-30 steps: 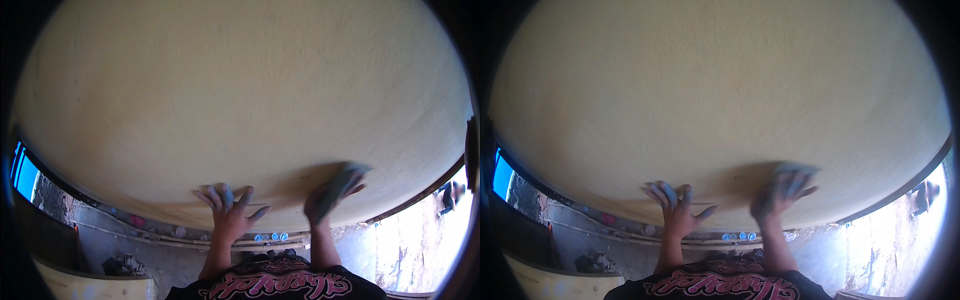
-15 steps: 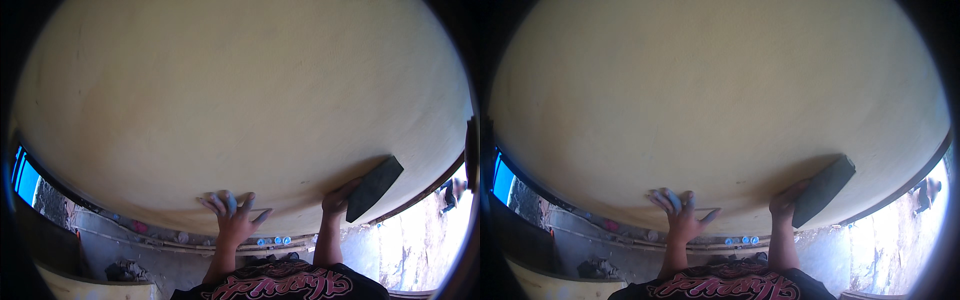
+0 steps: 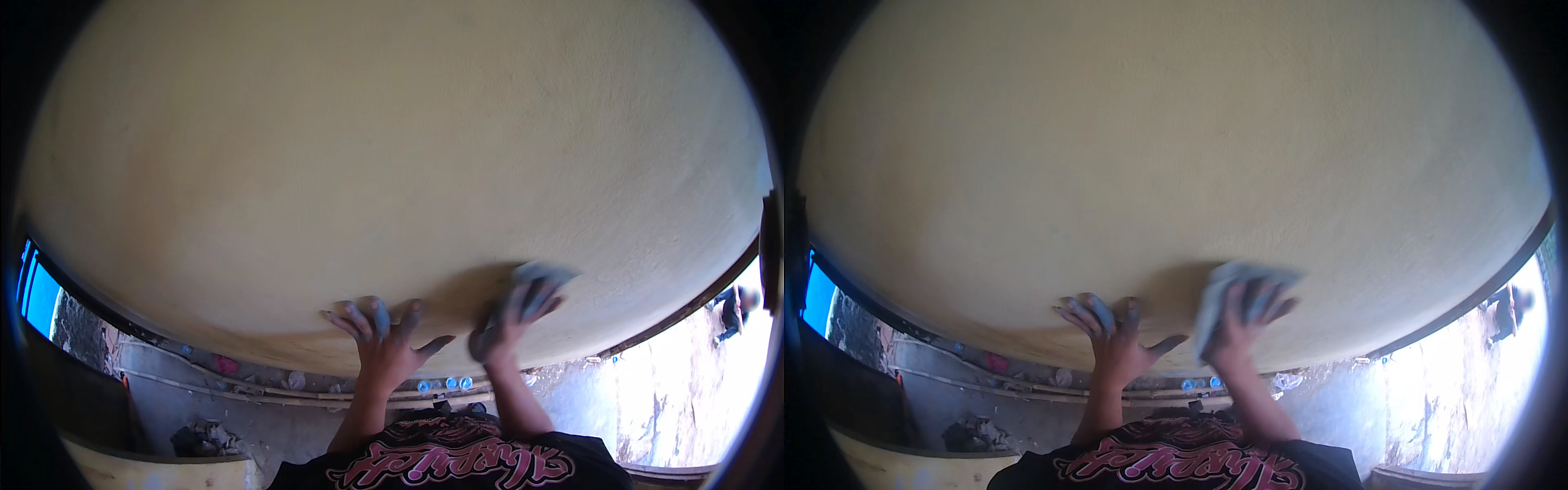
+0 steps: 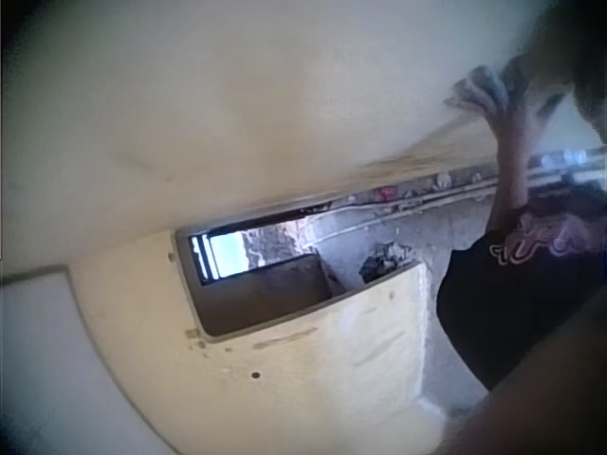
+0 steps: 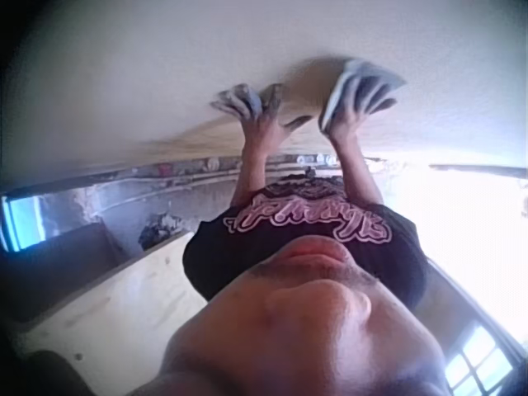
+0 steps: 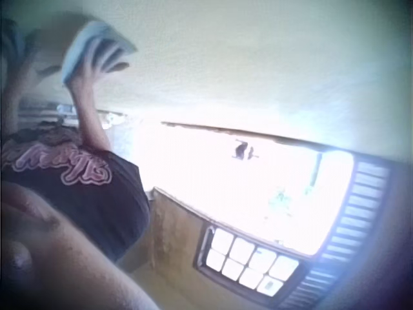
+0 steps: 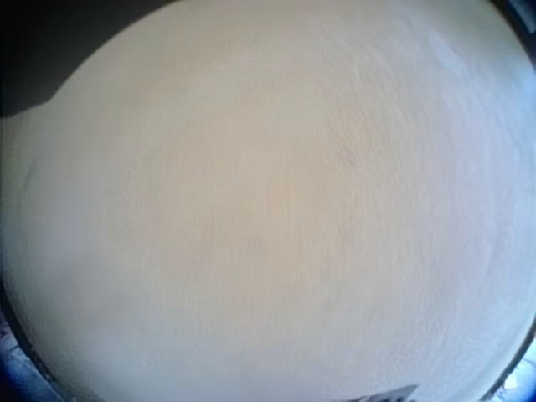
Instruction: The person uses a piece of sandpaper to sand a plastered section of a wall by hand, moving the sandpaper in circular and linear motions across the surface.
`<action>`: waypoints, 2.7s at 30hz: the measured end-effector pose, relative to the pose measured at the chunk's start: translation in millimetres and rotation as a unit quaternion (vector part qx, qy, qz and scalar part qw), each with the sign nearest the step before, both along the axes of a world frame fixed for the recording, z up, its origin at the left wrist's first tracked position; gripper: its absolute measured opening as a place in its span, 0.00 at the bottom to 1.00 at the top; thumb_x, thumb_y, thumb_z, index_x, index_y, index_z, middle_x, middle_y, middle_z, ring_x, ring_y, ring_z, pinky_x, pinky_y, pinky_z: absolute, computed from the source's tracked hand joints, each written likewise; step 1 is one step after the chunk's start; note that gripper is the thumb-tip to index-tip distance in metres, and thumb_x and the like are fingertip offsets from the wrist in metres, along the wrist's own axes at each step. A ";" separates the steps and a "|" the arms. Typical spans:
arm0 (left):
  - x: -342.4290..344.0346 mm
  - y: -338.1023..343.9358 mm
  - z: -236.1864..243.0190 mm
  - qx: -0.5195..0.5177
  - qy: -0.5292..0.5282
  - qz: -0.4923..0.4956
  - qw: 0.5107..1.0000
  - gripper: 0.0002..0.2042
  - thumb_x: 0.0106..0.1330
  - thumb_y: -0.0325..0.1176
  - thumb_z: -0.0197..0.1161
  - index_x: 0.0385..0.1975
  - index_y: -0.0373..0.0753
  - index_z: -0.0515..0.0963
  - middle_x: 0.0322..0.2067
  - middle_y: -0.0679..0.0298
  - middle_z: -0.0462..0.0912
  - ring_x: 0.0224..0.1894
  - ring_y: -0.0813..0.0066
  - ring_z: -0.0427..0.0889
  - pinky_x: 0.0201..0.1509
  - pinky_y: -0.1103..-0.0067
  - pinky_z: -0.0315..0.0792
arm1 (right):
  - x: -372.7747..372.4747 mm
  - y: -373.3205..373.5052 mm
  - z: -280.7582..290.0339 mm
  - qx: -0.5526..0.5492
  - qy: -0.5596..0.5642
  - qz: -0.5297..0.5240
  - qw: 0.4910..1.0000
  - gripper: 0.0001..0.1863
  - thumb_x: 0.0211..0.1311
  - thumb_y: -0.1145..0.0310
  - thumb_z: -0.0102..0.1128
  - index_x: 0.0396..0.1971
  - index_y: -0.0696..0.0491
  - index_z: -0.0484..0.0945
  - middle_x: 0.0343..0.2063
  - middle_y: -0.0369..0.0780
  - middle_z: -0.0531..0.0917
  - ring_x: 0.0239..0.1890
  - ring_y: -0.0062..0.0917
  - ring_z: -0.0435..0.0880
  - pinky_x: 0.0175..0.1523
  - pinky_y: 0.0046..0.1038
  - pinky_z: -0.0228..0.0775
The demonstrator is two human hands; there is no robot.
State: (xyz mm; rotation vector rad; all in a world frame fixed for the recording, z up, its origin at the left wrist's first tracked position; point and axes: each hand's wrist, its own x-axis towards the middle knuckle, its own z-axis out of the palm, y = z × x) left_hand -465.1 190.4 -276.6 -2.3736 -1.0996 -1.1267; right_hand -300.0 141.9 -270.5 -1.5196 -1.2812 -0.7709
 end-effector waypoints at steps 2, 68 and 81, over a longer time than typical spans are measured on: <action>-2.6 -1.2 -0.7 -0.028 0.006 0.001 1.000 0.34 0.38 0.62 0.60 0.48 0.56 0.66 0.57 0.45 0.39 0.59 0.39 0.23 0.48 0.38 0.21 | -23.3 3.6 -35.8 -0.055 -0.120 -0.005 0.991 0.36 0.44 0.58 0.48 0.57 0.51 0.51 0.59 0.51 0.42 0.61 0.48 0.33 0.56 0.56 0.14; 8.1 -14.8 -6.6 -0.085 0.002 0.004 0.996 0.47 0.35 0.62 0.63 0.54 0.42 0.51 0.56 0.39 0.20 0.55 0.30 0.17 0.44 0.35 0.24 | 29.5 2.0 24.4 0.168 0.071 0.005 0.983 0.22 0.52 0.67 0.42 0.51 0.52 0.64 0.58 0.47 0.53 0.61 0.50 0.41 0.58 0.53 0.16; -12.4 -28.1 -8.8 -0.218 0.061 0.045 0.973 0.57 0.36 0.58 0.65 0.55 0.28 0.35 0.55 0.32 0.28 0.55 0.29 0.21 0.52 0.44 0.27 | 26.8 2.4 14.9 0.106 0.047 -0.028 0.993 0.24 0.50 0.69 0.40 0.52 0.57 0.62 0.59 0.48 0.48 0.61 0.49 0.35 0.57 0.53 0.15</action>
